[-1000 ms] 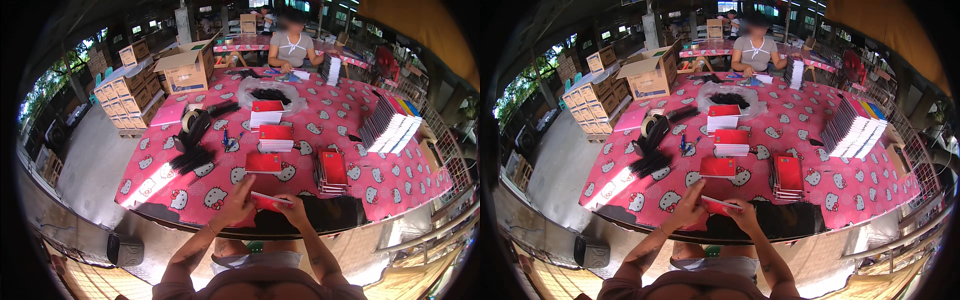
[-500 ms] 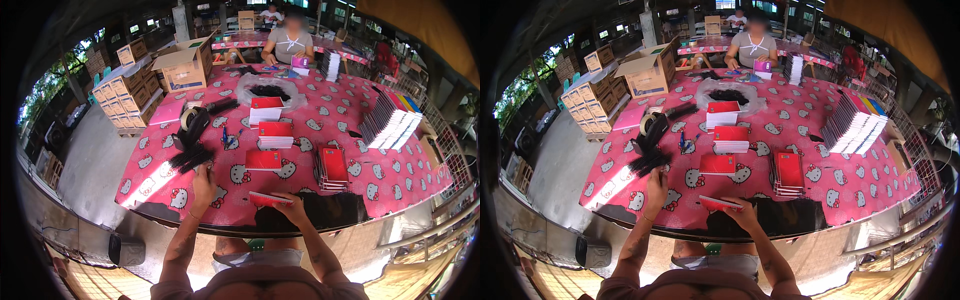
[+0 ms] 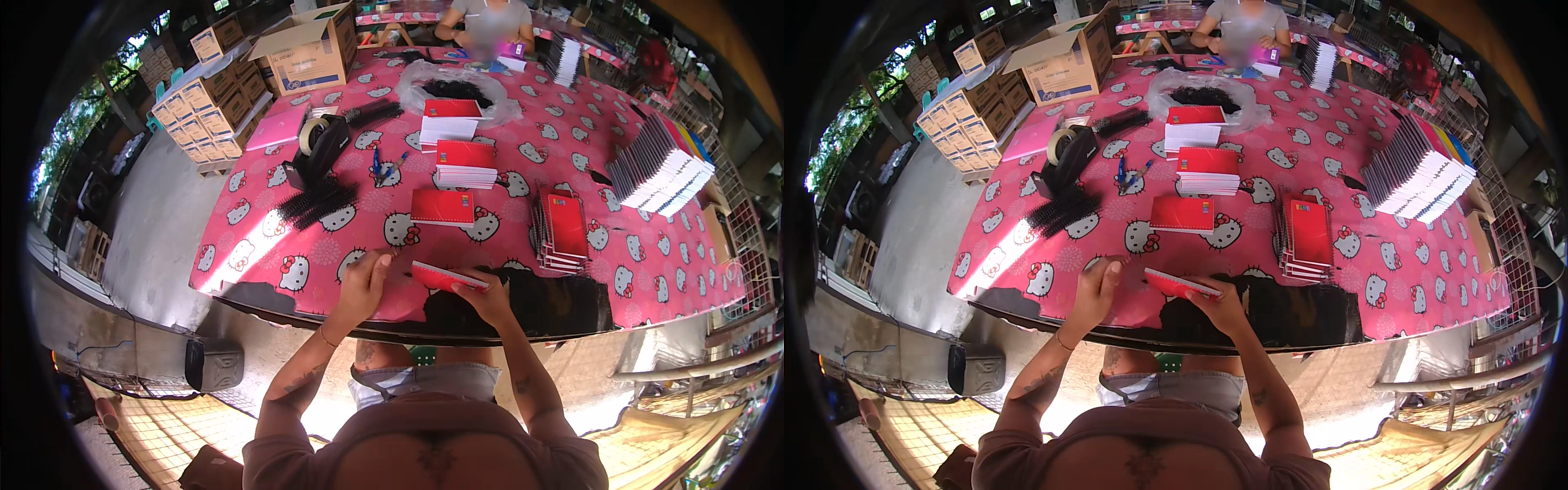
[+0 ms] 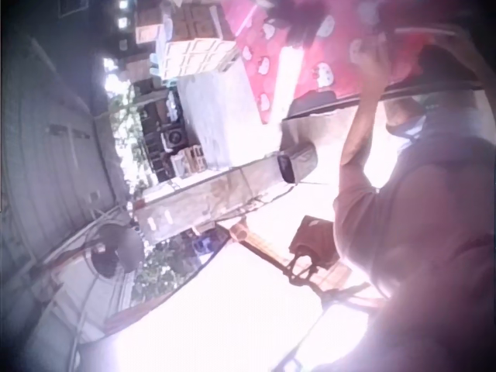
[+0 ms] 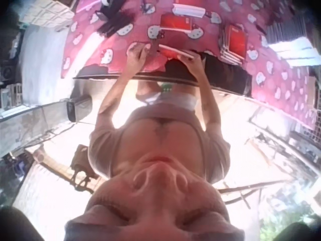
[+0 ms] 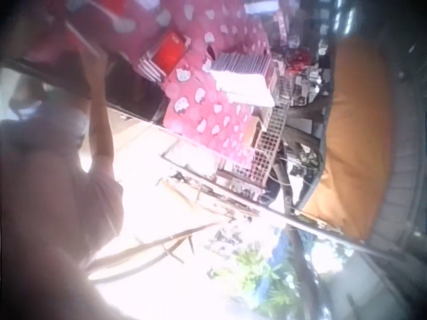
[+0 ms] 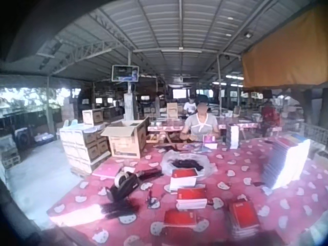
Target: The person assembles notebooks by hand by sliding spiral bindings onto the edges of red paper stacks and then stacking the completed notebooks on a table.
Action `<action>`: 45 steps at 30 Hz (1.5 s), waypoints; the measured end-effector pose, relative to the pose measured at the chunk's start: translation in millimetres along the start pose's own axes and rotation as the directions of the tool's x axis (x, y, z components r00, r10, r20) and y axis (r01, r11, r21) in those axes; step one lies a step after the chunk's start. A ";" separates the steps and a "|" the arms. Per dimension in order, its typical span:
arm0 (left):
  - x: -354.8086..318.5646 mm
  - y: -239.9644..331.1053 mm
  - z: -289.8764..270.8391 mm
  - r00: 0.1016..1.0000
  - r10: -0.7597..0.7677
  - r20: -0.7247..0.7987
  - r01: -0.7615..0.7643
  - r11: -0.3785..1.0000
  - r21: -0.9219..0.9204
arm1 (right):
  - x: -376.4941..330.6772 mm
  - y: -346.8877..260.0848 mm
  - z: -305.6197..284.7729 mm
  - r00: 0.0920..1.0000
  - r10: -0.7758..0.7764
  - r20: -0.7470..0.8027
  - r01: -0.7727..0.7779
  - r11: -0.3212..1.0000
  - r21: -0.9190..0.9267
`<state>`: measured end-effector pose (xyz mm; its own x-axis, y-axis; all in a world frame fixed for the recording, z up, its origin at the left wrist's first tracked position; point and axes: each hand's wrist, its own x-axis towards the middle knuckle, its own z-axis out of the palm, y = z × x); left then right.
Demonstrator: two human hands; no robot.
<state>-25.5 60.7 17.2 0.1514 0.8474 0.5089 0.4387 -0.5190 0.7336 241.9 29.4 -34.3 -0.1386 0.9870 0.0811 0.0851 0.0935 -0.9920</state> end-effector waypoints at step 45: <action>-33.1 29.1 49.0 0.891 0.258 0.373 -0.443 0.676 0.589 | -20.0 -46.1 12.0 0.987 -0.076 -0.139 0.082 0.996 0.038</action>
<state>25.7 23.0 -0.4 0.5787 0.6631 0.4748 0.7514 -0.6598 0.0056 229.0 3.8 8.7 -0.0066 0.9855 0.1694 0.0356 0.1695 -0.9849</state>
